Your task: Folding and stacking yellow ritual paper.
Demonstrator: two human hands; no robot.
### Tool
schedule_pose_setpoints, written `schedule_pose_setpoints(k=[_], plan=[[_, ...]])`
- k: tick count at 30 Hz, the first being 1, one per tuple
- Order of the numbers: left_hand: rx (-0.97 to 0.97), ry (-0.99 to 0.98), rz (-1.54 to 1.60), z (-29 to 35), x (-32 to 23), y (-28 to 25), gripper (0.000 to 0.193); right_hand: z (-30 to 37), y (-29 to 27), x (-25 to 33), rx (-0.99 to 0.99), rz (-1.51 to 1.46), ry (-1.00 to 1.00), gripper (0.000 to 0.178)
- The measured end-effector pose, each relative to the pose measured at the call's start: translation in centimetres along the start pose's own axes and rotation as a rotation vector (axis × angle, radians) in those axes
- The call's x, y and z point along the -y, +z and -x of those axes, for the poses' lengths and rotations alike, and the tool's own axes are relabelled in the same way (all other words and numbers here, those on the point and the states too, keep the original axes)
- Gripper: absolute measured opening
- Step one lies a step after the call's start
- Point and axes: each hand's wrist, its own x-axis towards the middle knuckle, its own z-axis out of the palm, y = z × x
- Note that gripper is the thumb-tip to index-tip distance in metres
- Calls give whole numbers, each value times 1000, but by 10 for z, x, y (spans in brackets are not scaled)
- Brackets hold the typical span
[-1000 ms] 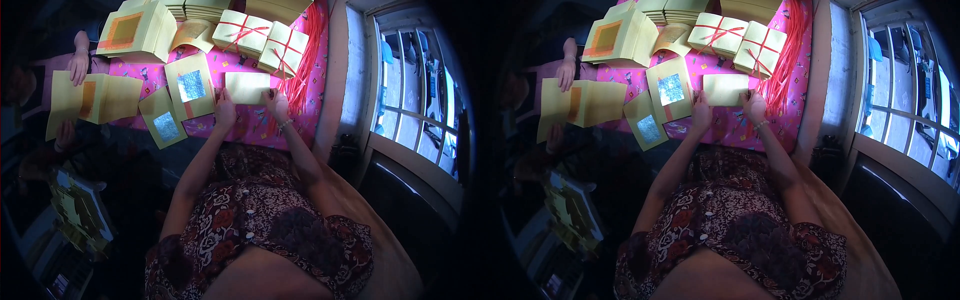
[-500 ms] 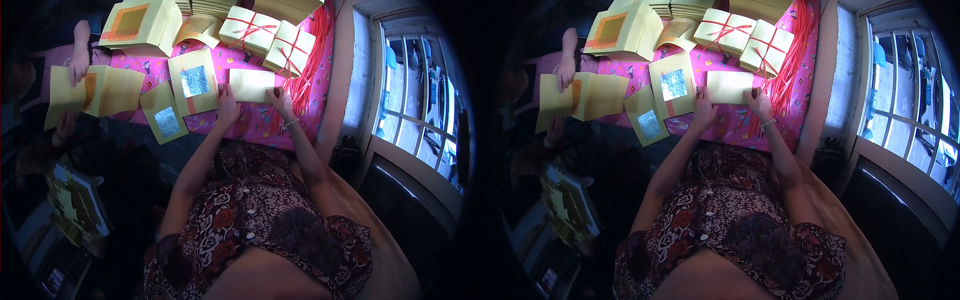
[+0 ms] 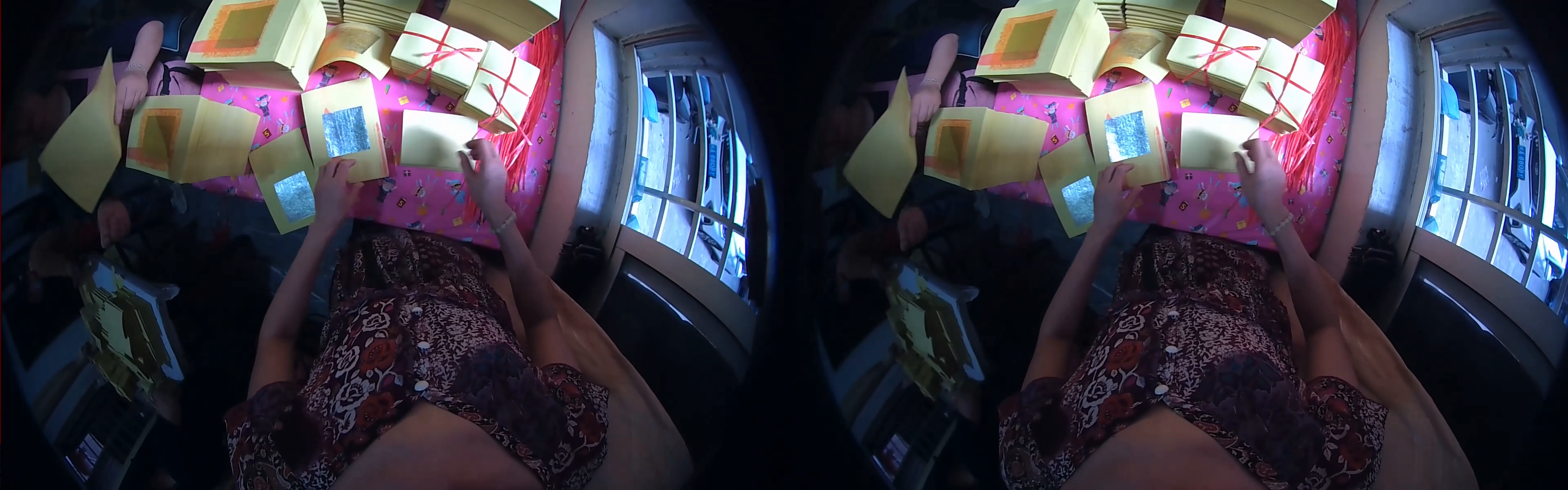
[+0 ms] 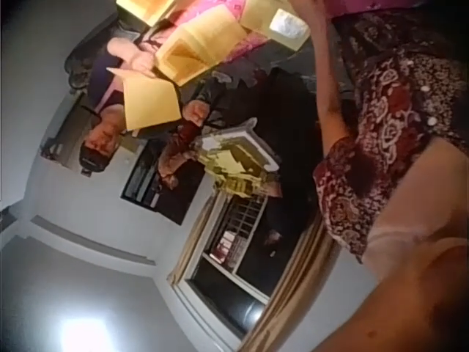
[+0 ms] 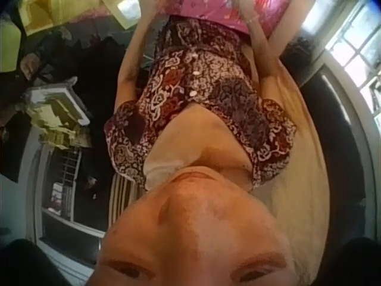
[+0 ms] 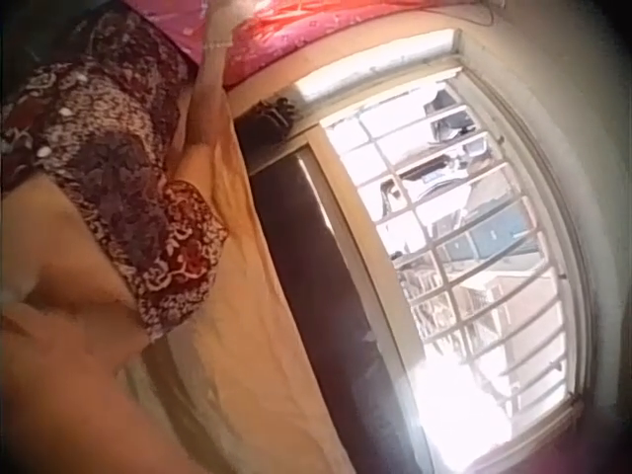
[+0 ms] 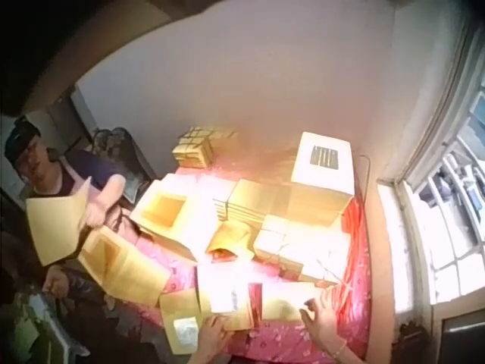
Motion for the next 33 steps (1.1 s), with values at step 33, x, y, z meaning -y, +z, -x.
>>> schedule_pose_setpoints(k=[33], plan=[[541,89,110,-55,80,-34,18,-78,122,74,948,353,-512,24]])
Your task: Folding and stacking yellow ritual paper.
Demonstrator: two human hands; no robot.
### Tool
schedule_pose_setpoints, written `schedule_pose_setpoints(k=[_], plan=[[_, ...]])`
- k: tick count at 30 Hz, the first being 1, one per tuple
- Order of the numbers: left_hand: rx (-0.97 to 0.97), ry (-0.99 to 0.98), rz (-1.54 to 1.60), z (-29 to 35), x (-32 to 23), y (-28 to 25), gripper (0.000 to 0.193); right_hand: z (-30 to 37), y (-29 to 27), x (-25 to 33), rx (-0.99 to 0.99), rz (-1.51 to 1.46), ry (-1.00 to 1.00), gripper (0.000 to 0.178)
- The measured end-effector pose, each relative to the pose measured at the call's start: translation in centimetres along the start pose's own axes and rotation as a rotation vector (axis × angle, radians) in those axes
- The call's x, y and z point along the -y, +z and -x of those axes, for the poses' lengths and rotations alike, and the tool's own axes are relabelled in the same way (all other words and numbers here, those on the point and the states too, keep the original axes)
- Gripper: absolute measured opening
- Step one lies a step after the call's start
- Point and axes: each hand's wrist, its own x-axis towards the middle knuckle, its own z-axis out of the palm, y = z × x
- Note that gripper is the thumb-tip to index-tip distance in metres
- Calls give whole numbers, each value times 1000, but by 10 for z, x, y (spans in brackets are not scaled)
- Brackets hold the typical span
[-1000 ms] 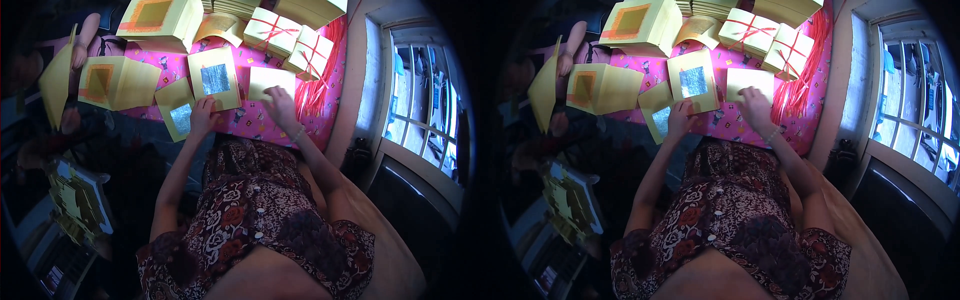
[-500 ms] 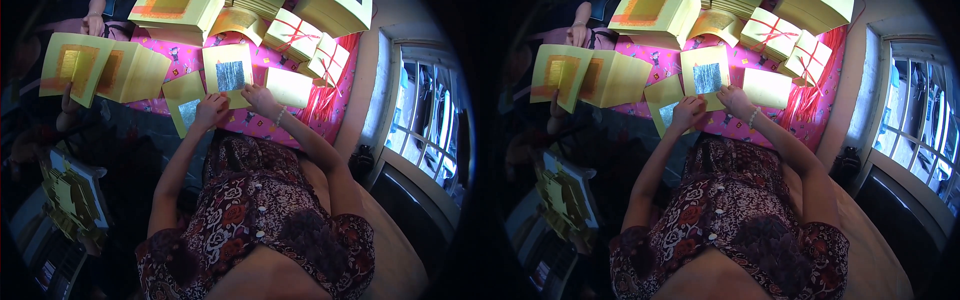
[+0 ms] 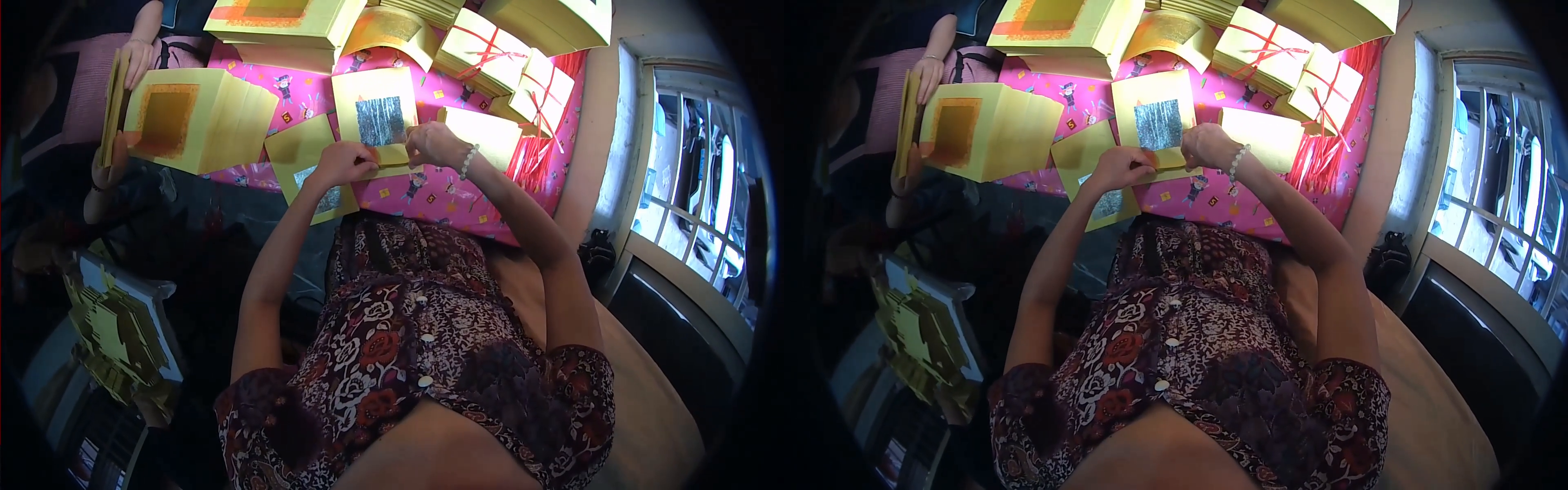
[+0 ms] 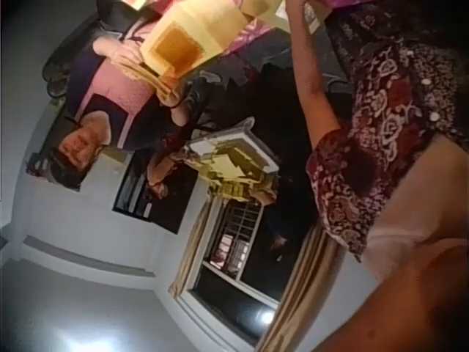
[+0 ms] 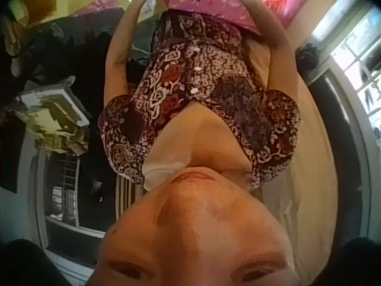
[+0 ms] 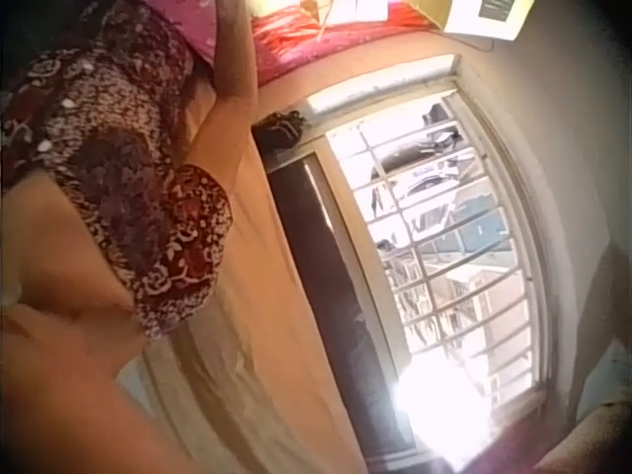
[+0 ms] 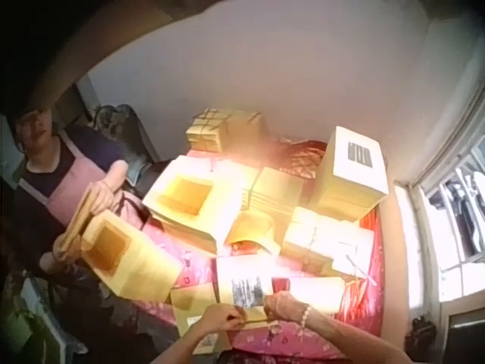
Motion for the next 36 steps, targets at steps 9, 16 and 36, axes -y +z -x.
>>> schedule_pose_setpoints(k=[9,16,36], plan=[[42,-19,83,-4,6,-1,16,-2,-10,5,49,-22,55,25],[45,-29,121,-5,7,-4,16,-3,-11,3,61,-10,38,25],[-516,58,140,-5,27,-9,30,24,-59,21,-91,-344,87,32]])
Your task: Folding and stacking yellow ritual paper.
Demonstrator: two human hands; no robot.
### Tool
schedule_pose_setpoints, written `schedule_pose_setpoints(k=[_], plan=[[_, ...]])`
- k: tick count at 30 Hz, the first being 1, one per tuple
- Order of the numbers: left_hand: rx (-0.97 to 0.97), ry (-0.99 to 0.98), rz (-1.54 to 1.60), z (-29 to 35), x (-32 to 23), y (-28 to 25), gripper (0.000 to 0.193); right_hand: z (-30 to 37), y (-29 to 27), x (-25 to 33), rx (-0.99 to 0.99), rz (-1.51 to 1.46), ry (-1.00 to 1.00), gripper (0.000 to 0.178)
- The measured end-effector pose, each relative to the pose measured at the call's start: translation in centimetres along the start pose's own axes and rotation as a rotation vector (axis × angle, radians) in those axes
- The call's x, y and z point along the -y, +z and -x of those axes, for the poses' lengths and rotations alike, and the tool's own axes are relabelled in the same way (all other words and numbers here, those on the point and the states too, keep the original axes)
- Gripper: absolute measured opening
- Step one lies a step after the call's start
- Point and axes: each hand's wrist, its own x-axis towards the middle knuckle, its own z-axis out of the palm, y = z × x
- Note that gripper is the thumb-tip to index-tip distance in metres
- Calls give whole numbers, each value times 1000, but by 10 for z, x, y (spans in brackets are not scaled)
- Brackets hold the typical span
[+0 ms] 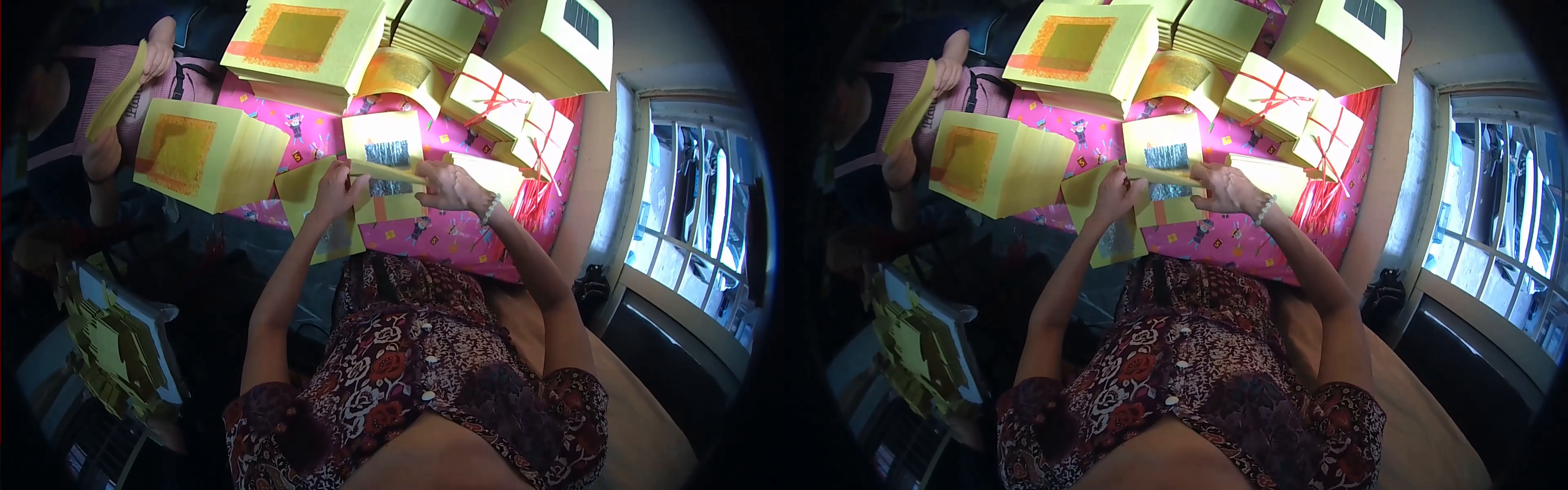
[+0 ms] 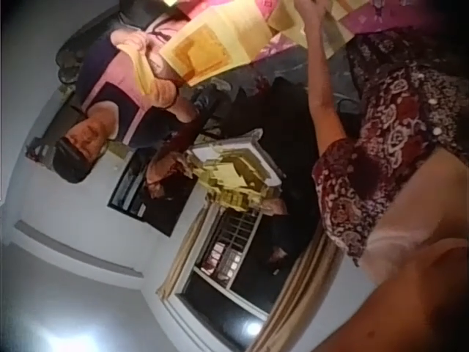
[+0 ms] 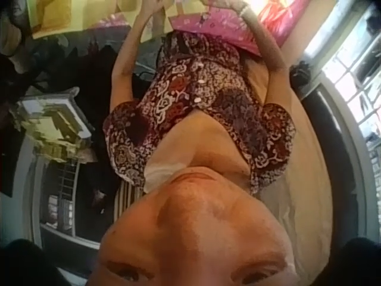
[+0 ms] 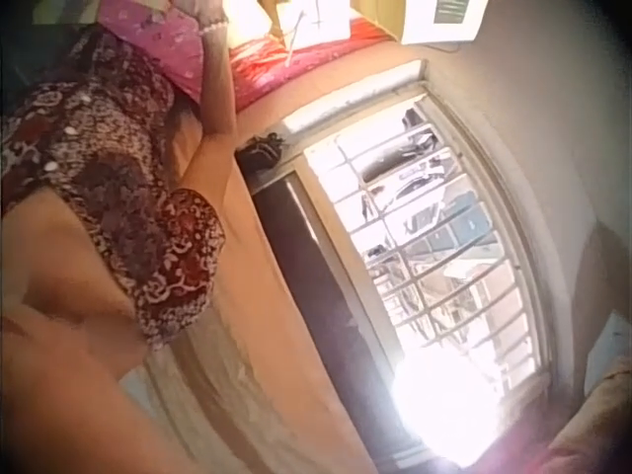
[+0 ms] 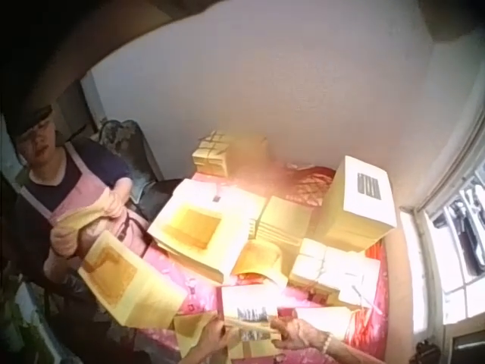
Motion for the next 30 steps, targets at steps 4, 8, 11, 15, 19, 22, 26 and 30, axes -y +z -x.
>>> schedule_pose_setpoints(k=[4,8,11,15,19,22,26,30], plan=[[-44,-126,16,-15,-5,2,27,-13,5,-25,-239,-180,1,33],[-77,-296,71,-20,0,6,26,-37,19,-47,-442,-223,151,31],[-156,-290,80,-23,17,11,33,-53,19,-37,-486,-272,202,33],[-162,-250,20,-37,17,12,35,-70,29,-48,-508,-172,341,30],[-163,-288,-51,-40,18,15,32,-78,26,-45,-463,-139,448,33],[-176,-313,-63,-40,21,18,28,-81,25,-45,-434,-104,502,34],[-270,-266,-53,-40,22,22,31,-85,29,-49,-411,-129,540,35],[-295,-311,-6,-42,16,26,35,-86,38,-52,-461,-90,539,35]])
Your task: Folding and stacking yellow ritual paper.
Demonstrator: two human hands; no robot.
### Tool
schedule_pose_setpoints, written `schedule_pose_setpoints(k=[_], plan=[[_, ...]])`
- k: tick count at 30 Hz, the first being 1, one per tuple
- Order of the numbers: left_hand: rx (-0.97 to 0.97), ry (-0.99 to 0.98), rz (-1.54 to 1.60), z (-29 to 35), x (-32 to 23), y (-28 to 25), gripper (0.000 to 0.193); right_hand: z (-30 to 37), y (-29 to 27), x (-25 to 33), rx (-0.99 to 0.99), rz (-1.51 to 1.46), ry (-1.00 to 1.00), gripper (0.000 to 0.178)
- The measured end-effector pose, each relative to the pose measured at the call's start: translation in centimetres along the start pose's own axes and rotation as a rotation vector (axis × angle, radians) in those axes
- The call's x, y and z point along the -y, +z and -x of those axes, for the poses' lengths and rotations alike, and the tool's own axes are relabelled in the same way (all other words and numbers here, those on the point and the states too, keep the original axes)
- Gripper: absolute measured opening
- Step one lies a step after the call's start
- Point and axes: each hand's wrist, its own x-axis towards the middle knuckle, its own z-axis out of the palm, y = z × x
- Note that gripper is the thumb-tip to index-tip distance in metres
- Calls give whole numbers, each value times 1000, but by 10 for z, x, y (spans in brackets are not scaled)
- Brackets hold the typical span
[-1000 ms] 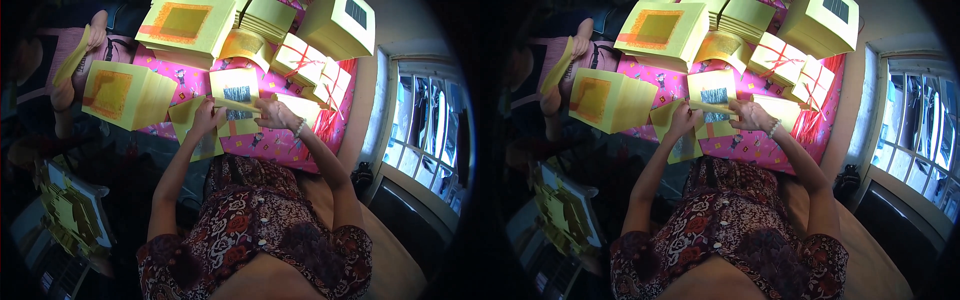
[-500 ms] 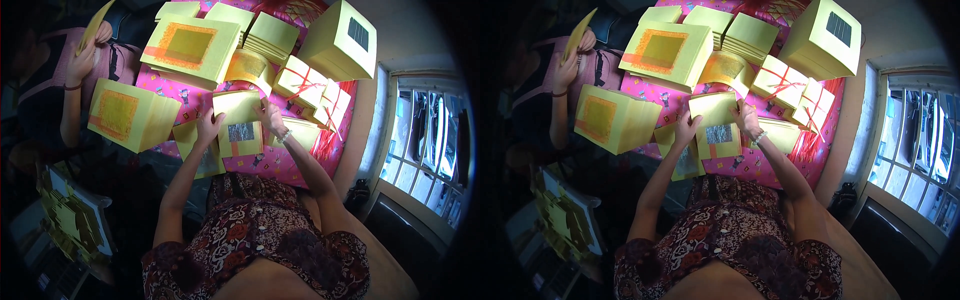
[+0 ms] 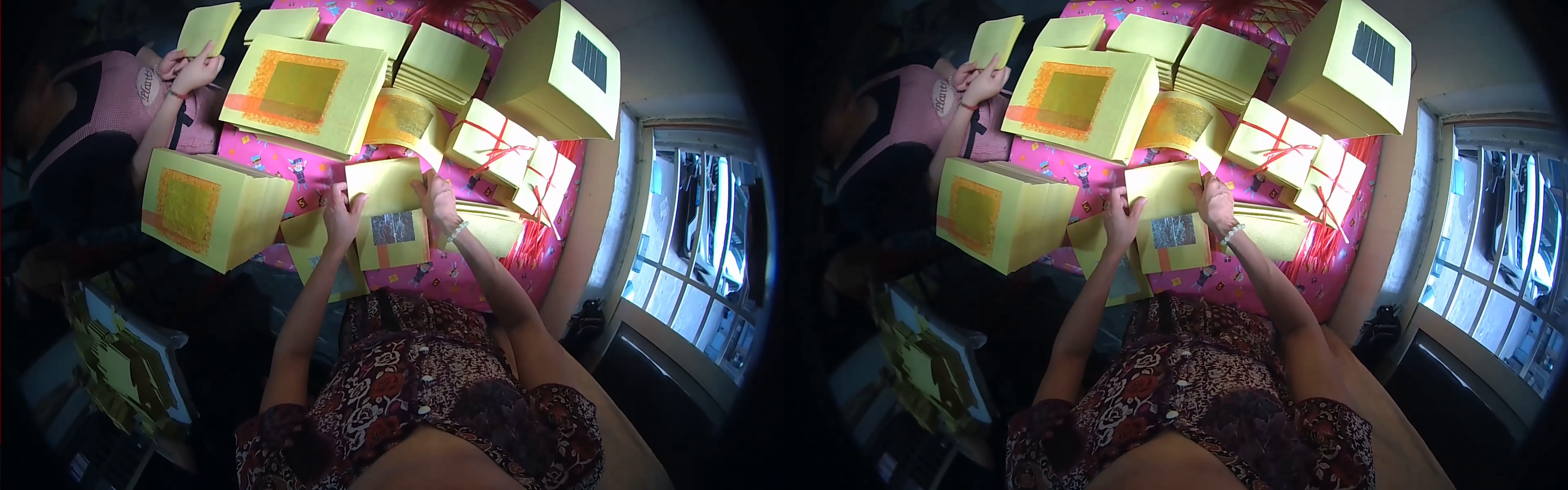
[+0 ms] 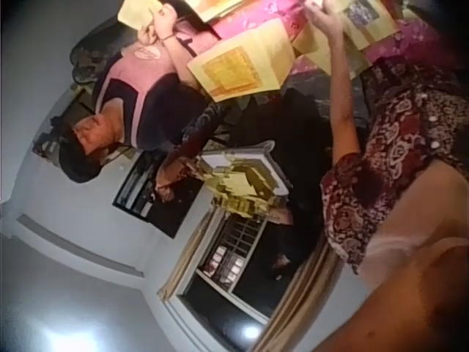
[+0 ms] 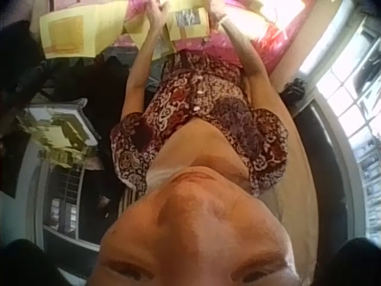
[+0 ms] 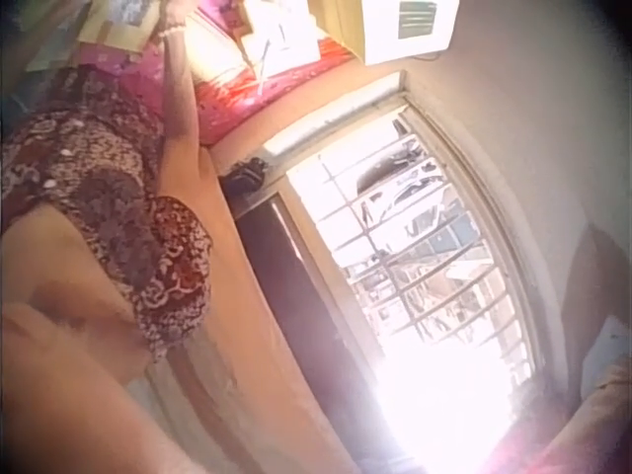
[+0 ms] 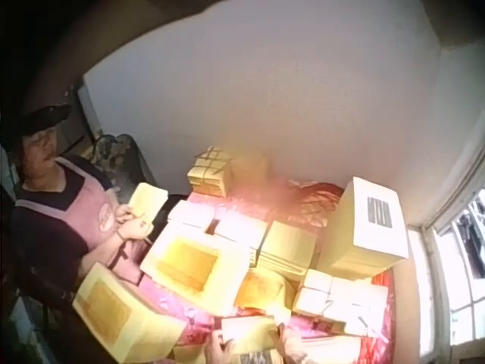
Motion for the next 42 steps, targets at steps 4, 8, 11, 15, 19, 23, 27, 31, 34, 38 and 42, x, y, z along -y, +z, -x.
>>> schedule_pose_setpoints(k=[4,8,11,15,19,23,27,31,34,38,42], plan=[[17,-62,-16,-1,-10,0,39,-1,6,-4,-66,14,-14,35],[-13,-77,-27,1,-9,1,40,-1,7,-2,-80,24,-20,34],[-37,-68,-60,0,-12,2,42,-1,7,0,-81,12,0,33],[-9,-126,-131,1,-24,4,44,-2,8,-1,-89,20,11,33],[-25,-122,-235,5,-30,8,46,-2,12,-2,-134,16,-9,34],[-18,-125,-270,5,-28,8,46,0,12,1,-145,10,11,33],[-20,-109,-258,6,-27,8,44,0,9,1,-80,26,52,38],[-32,-37,-317,5,-26,7,42,0,9,2,-93,43,47,38],[-35,-56,-335,6,-32,7,38,-1,11,1,-107,36,32,36],[-49,-122,-320,8,-41,9,31,-1,13,-1,-131,66,6,35],[-178,104,-403,6,-39,12,21,-3,14,0,-116,86,43,37]])
